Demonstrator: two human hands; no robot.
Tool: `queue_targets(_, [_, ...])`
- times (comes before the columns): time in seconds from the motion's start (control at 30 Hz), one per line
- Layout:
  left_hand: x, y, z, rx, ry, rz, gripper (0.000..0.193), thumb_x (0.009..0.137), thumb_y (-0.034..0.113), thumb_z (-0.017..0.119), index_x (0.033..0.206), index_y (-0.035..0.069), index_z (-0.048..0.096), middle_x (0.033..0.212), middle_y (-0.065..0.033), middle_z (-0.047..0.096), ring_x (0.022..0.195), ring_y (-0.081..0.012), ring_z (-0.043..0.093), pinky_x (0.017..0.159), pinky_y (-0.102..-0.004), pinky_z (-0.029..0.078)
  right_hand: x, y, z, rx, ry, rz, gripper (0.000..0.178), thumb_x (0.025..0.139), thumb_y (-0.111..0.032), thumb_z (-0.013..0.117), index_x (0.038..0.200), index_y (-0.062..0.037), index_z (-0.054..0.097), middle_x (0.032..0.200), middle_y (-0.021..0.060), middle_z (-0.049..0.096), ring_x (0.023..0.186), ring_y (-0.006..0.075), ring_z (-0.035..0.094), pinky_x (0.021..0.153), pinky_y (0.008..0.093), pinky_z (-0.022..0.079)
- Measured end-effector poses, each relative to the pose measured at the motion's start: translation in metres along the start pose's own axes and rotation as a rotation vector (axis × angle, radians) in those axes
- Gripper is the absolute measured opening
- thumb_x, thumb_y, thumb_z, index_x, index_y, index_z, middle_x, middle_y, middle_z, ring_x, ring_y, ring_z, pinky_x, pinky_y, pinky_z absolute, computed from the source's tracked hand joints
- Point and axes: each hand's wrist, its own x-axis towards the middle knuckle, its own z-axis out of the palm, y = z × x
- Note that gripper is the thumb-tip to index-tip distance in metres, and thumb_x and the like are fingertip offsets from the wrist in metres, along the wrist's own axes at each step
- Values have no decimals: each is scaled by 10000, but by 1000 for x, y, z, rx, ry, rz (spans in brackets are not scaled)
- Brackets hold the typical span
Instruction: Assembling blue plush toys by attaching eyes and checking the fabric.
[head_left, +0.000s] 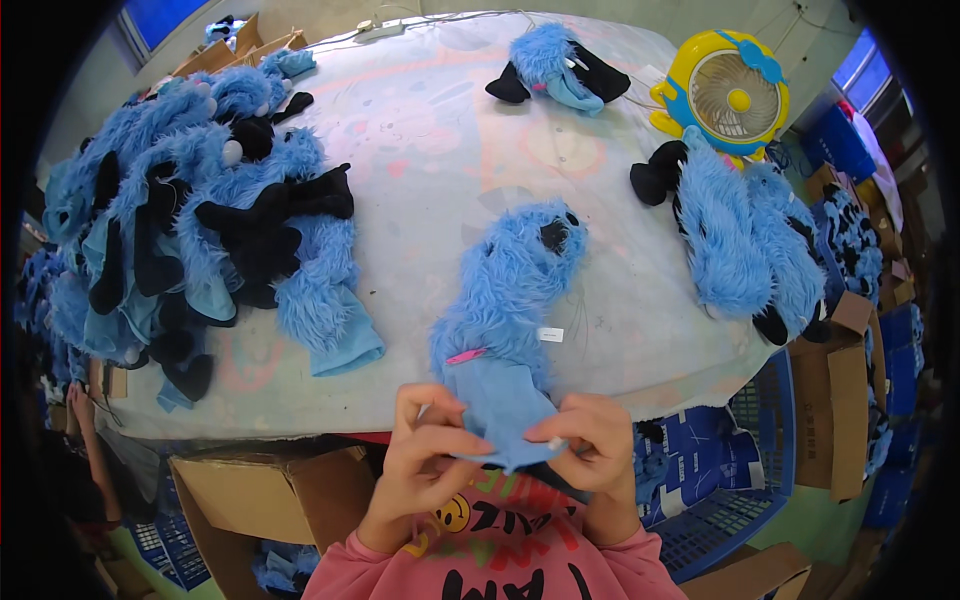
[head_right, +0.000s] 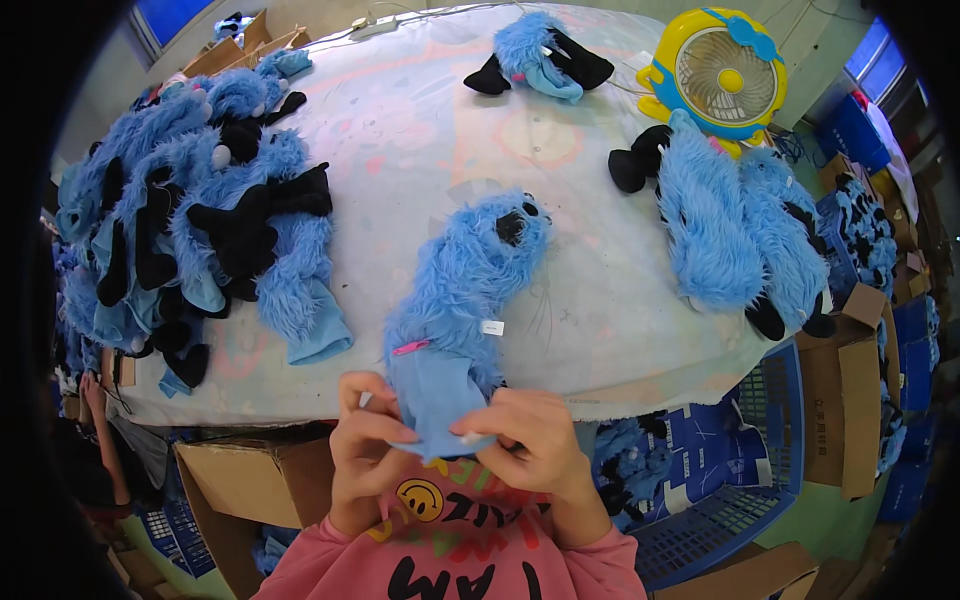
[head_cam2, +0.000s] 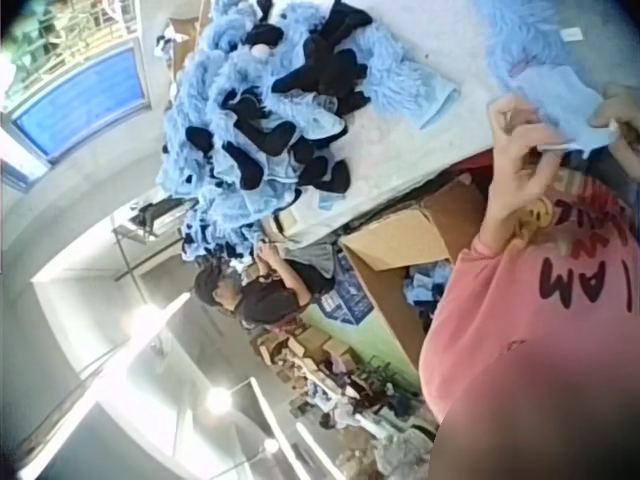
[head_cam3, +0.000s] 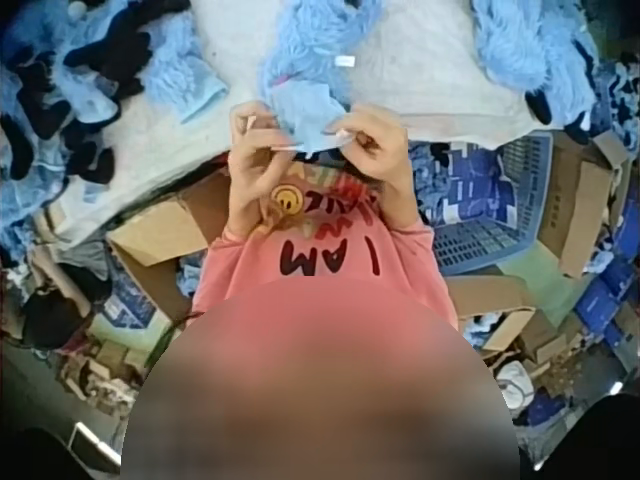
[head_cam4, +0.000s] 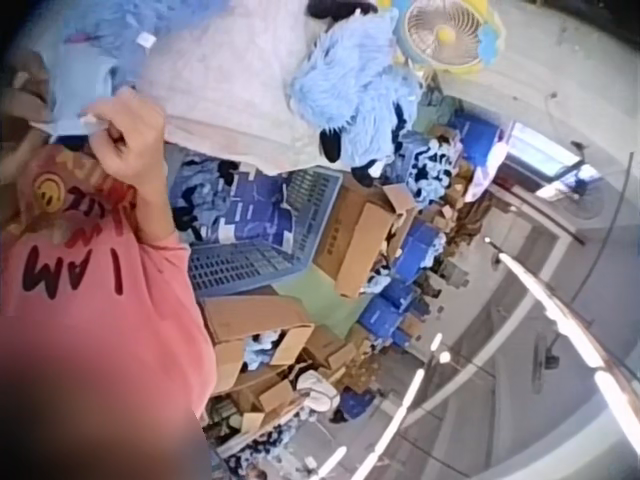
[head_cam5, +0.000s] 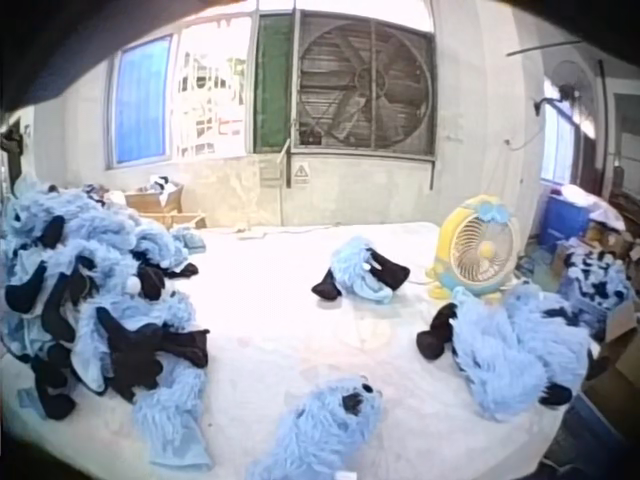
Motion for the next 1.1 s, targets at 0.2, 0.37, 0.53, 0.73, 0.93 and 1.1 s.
queue_targets(0.2, [-20,-18,-12,289,208,409,162,629,-33,639,704,96,574,812,-52,475,831,-232,557,845,-386,438,-7,15,8,-69,-94,-200,252,559,-23,617,788,-116,667,571,-10,410,446,117,337,418,222,286])
queue_targets(0.37, [-25,-18,-17,342,325,527,163,653,-5,640,716,113,545,812,-41,461,776,-238,569,905,-449,406,-5,15,20,-111,-54,-263,260,553,-23,607,783,-126,669,597,-19,417,462,113,341,419,216,281])
queue_targets(0.53, [-32,-21,-25,456,393,654,184,674,-3,627,744,124,514,792,-42,451,760,-245,577,901,-441,404,-4,15,28,-84,-56,-297,253,547,-21,610,772,-120,666,615,-21,419,469,113,343,421,212,280])
queue_targets(0.73, [-31,-20,-23,402,396,542,212,686,-2,618,791,137,498,787,-29,437,748,-240,579,906,-441,398,-1,13,32,-84,-69,-252,247,543,-31,621,771,-117,662,640,-14,425,475,113,345,425,205,279])
queue_targets(0.93, [-25,-23,-24,381,424,504,203,693,-25,593,817,103,496,781,-40,498,730,-215,574,893,-427,403,2,11,33,-68,-105,-187,192,588,-21,626,758,-108,648,650,-16,426,481,100,348,436,197,285])
queue_targets(1.1, [-16,-4,-22,232,388,101,209,689,-51,567,845,61,486,764,-59,543,690,-178,550,882,-389,399,16,7,42,24,21,-16,140,638,-21,626,764,-80,618,635,-20,416,489,95,357,461,189,305])
